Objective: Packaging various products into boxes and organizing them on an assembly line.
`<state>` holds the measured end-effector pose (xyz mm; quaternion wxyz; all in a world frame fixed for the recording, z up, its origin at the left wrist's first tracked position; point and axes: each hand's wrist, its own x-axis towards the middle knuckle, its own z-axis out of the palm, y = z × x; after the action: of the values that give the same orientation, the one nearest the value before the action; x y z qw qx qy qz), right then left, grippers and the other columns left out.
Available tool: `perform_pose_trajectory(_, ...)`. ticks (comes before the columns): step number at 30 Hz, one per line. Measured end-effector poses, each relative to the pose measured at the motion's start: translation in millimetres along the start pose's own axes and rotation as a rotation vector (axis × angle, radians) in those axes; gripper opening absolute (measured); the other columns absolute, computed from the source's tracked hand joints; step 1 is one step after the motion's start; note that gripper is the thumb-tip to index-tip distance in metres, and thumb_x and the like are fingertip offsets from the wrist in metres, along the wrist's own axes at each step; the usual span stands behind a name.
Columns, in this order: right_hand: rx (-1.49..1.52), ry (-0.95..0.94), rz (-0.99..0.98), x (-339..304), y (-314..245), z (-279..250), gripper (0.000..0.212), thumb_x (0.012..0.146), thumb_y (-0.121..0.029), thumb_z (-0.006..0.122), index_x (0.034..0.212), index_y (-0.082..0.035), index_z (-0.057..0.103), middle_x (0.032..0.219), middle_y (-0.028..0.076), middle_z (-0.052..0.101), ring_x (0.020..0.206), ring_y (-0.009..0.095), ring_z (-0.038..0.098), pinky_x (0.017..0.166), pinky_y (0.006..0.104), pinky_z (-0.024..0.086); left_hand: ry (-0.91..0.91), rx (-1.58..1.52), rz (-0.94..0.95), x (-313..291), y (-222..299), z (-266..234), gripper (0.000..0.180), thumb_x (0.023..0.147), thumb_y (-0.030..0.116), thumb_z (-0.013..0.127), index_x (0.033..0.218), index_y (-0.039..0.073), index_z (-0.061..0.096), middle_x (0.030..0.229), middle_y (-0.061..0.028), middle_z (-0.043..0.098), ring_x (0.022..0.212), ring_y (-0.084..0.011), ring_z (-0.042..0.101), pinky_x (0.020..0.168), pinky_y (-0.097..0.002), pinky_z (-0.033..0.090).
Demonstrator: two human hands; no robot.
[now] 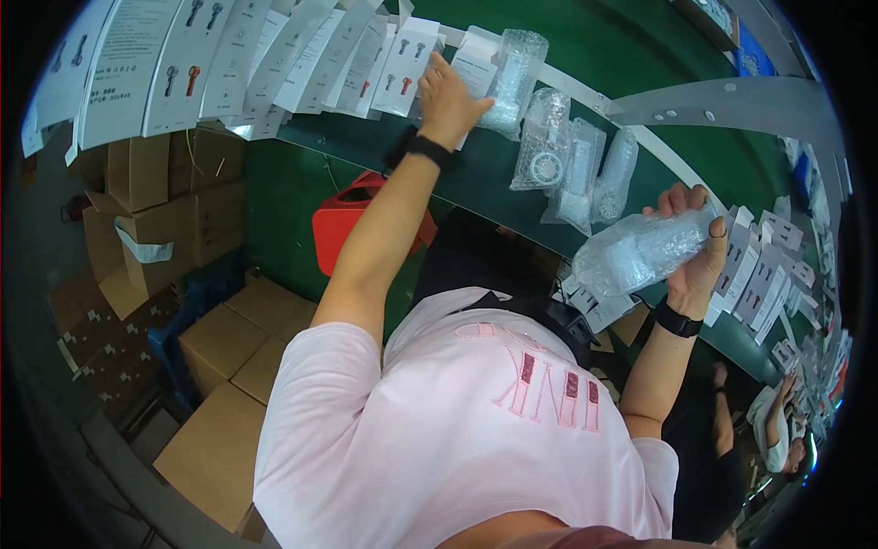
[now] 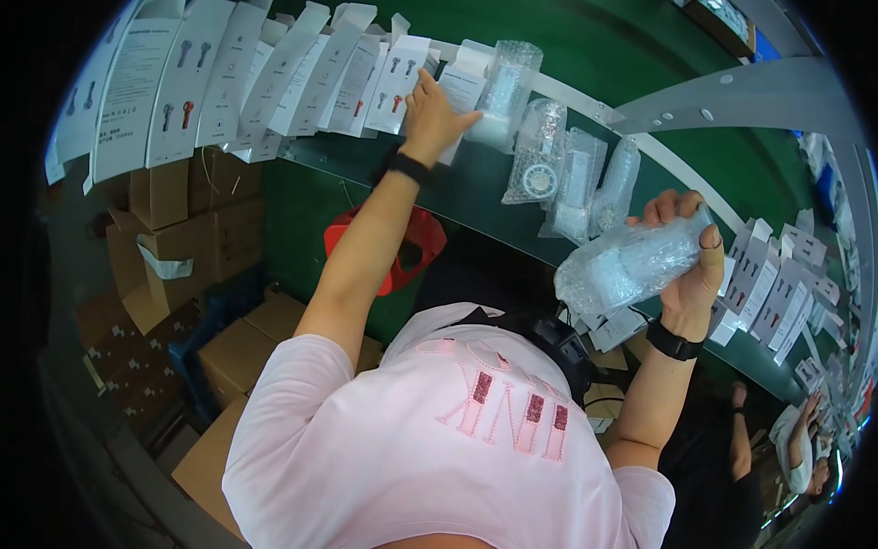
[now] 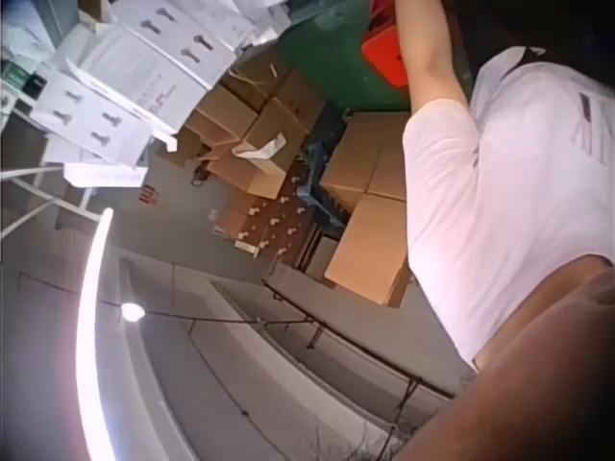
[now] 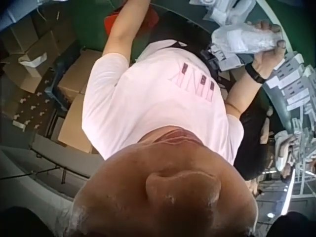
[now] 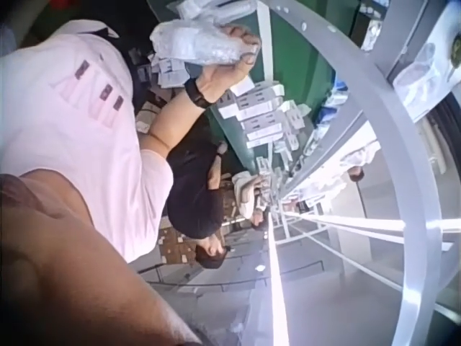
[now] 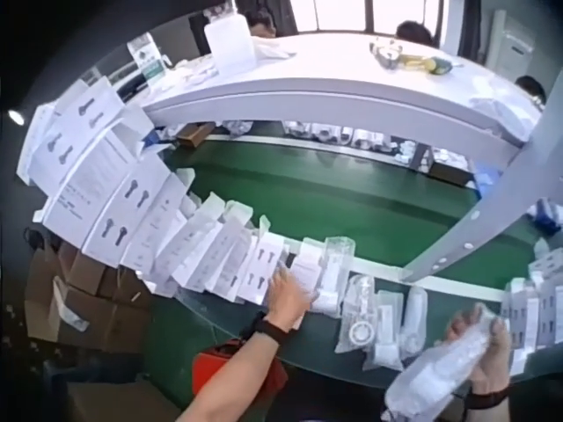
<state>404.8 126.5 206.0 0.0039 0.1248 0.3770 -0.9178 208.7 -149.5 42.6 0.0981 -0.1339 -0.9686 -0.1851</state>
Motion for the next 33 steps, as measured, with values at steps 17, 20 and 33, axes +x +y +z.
perform_pose_trajectory(17, -1.038, -0.271, -0.291, -22, -5, 80, 0.079, 0.064, -0.015, 0.082, 0.134, 0.001, 0.049, 0.074, 0.007, 0.06, 0.063, 0.016, 0.055, 0.061, 0.0268, 0.045, -0.165, -1.067, 0.48, -53, 62, -143, 0.086, 0.061, 0.011, 0.085, 0.128, 0.007, 0.031, 0.14, -0.0339, 0.036, 0.125, -0.0409, 0.047, 0.102, -0.0439, 0.04)
perform_pose_trajectory(20, -1.401, -0.262, -0.278, -18, -6, 93, 0.063, 0.064, -0.015, 0.078, 0.123, -0.008, 0.057, 0.08, 0.011, 0.063, 0.063, 0.028, 0.055, 0.06, 0.033, 0.048, -0.203, -1.121, 0.596, -60, 78, -136, 0.087, 0.06, 0.014, 0.086, 0.129, 0.005, 0.034, 0.138, -0.0315, 0.039, 0.125, -0.0403, 0.047, 0.102, -0.0438, 0.039)
perform_pose_trajectory(33, 0.28, 0.616, 0.308, -66, 43, -155, 0.034, 0.09, -0.025, 0.06, 0.115, -0.002, 0.059, 0.103, 0.01, 0.066, 0.089, 0.022, 0.065, 0.082, 0.0335, 0.053, -2.041, -1.316, -0.729, -49, 240, 25, 0.054, 0.09, 0.054, 0.046, 0.127, 0.014, 0.051, 0.126, -0.0077, 0.055, 0.113, -0.0215, 0.055, 0.095, -0.0487, 0.044)
